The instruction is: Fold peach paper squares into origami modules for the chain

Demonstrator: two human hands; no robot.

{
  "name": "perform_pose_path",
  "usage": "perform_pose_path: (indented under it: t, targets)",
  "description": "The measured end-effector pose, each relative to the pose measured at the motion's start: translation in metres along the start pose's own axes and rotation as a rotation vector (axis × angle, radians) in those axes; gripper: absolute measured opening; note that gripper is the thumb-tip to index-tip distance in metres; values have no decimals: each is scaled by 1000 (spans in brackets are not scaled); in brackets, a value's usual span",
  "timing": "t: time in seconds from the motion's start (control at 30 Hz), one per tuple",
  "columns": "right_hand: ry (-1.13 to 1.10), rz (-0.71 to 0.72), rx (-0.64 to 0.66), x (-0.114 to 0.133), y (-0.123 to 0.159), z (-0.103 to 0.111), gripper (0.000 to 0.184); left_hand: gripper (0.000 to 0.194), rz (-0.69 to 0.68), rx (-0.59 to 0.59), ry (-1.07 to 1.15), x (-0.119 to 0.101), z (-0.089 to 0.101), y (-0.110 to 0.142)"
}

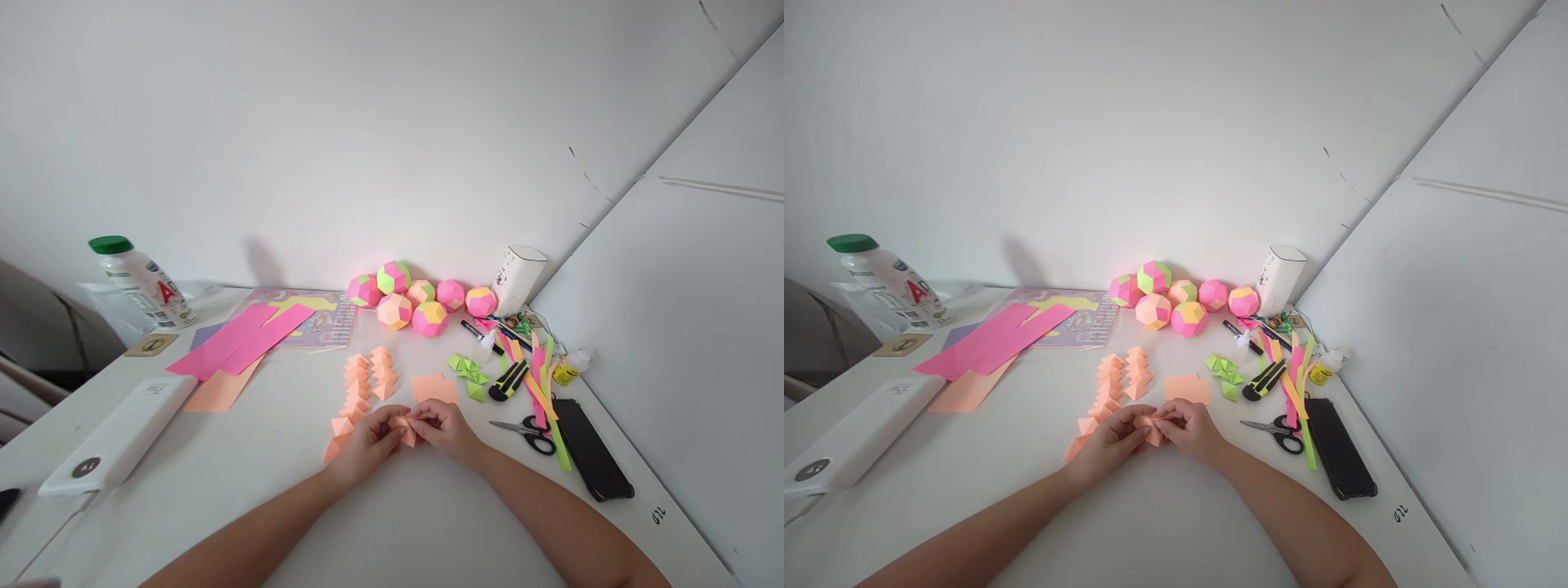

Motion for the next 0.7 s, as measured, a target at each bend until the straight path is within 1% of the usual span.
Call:
perform_pose_path:
  t: [0.13, 0.47, 0.7]
  targets:
    - [-3, 0, 7, -1, 0, 0, 14, 34, -2, -9, -25, 1, 1, 0]
    - [-45, -65, 1, -4, 0, 0, 18, 32, -4, -25, -58, 0, 1, 1]
    - [-29, -38, 19, -1, 0, -1, 19, 32, -28, -37, -76, 3, 2, -1]
Point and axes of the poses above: each hand's wrist, its own y-axis away from the middle knuckle, its own z-axis out of the back of the hand, x = y × z, the point moved 4 cm from there along -y, towards the middle knuckle, and after that the axes turned 14 degrees about z, right-handed, at the moved point
